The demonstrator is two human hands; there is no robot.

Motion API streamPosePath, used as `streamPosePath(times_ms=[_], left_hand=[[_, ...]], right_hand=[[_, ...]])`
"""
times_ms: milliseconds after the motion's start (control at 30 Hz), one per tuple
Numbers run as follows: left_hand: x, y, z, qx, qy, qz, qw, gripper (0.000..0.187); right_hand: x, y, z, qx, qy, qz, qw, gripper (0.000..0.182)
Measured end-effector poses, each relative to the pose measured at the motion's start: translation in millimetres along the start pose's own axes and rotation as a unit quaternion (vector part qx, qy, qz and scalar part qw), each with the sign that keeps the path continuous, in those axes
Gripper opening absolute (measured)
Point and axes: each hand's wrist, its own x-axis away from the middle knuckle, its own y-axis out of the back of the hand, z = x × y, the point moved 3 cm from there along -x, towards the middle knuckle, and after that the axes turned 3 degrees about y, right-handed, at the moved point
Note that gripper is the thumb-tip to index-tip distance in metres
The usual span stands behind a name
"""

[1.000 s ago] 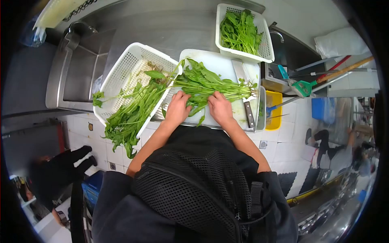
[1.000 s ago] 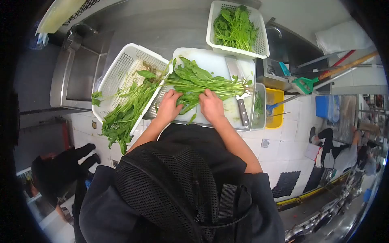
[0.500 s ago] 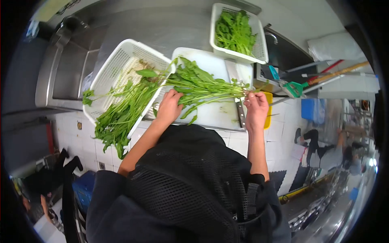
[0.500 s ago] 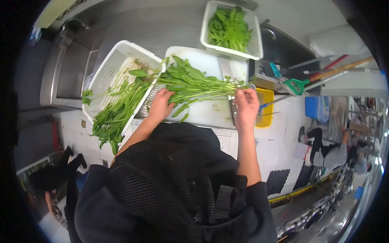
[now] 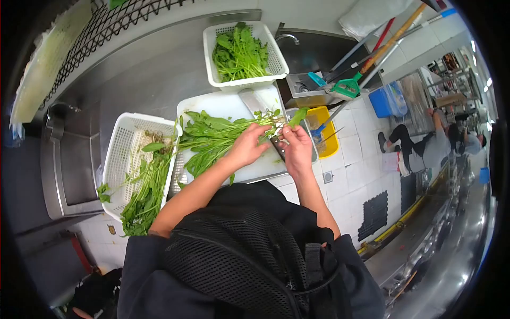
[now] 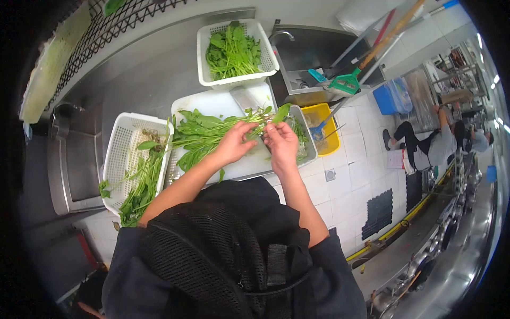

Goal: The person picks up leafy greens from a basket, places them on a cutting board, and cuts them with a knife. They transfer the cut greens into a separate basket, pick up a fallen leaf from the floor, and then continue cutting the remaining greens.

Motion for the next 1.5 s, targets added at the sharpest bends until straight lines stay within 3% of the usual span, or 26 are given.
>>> streamPosePath(times_ms=[133, 267, 367, 433, 467, 600, 733, 1033, 1133, 1233, 1300, 1333, 1433, 1500], left_hand=[[-8.5, -28.9, 11.8, 0.064, 0.044, 0.047, 0.996, 0.025], [-8.5, -38.2, 25.5, 0.018, 0.022, 0.057, 0.998, 0.021], [-3.5, -33.4, 28.6, 0.029, 0.067, 0.055, 0.996, 0.028], [-0.1, -16.3, 25.7, -0.009, 0.099, -0.011, 0.995, 0.04], [1.9, -10.1, 42.2, -0.113, 0.035, -0.038, 0.992, 0.053], [17.6, 12.5, 49.3, -0.239, 0.049, -0.013, 0.97, 0.057], [19.0, 11.5, 60.9, -0.223, 0.053, -0.047, 0.972, 0.054], [16.9, 10.1, 68.1, -0.199, 0.055, -0.048, 0.977, 0.052], [17.5, 22.1, 64.7, -0.195, 0.037, -0.057, 0.978, 0.053], [25.9, 60.6, 59.5, -0.118, 0.077, 0.002, 0.99, 0.051], [44.5, 105.2, 50.4, -0.066, 0.078, -0.077, 0.992, 0.042], [56.7, 124.0, 56.8, -0.065, 0.102, -0.123, 0.985, 0.037], [95.7, 149.4, 54.9, -0.068, 0.161, -0.196, 0.965, 0.022], [121.2, 139.6, 57.7, -0.139, 0.23, -0.102, 0.958, 0.019]], right_hand=[[0.5, 6.1, -5.3, 0.06, 0.045, 0.013, 0.997, 0.009], [-2.1, -1.7, -9.6, 0.062, 0.059, -0.002, 0.996, 0.011], [-11.7, 3.0, -17.0, 0.094, 0.07, -0.025, 0.993, 0.01], [-16.7, 3.3, -8.0, 0.033, 0.061, -0.048, 0.996, 0.009], [-17.8, 6.4, -3.1, -0.028, 0.056, -0.072, 0.995, 0.009], [-20.8, 42.5, 6.6, -0.076, 0.002, -0.103, 0.992, 0.007], [-32.8, 86.3, 31.2, -0.077, 0.013, -0.114, 0.99, 0.008], [-71.1, 125.2, 109.4, -0.097, 0.17, -0.156, 0.968, 0.008], [-80.3, 132.7, 96.0, -0.006, 0.191, -0.165, 0.968, 0.009], [-99.3, 162.6, 54.8, 0.059, 0.103, -0.19, 0.975, 0.021], [-103.8, 183.5, 32.2, 0.281, 0.059, -0.247, 0.925, 0.04], [-92.6, 172.6, 33.0, 0.281, 0.063, -0.242, 0.926, 0.054], [-66.1, 138.3, 17.6, 0.304, 0.108, -0.196, 0.926, 0.048], [-68.2, 137.2, -16.6, 0.356, 0.147, -0.106, 0.917, 0.032]])
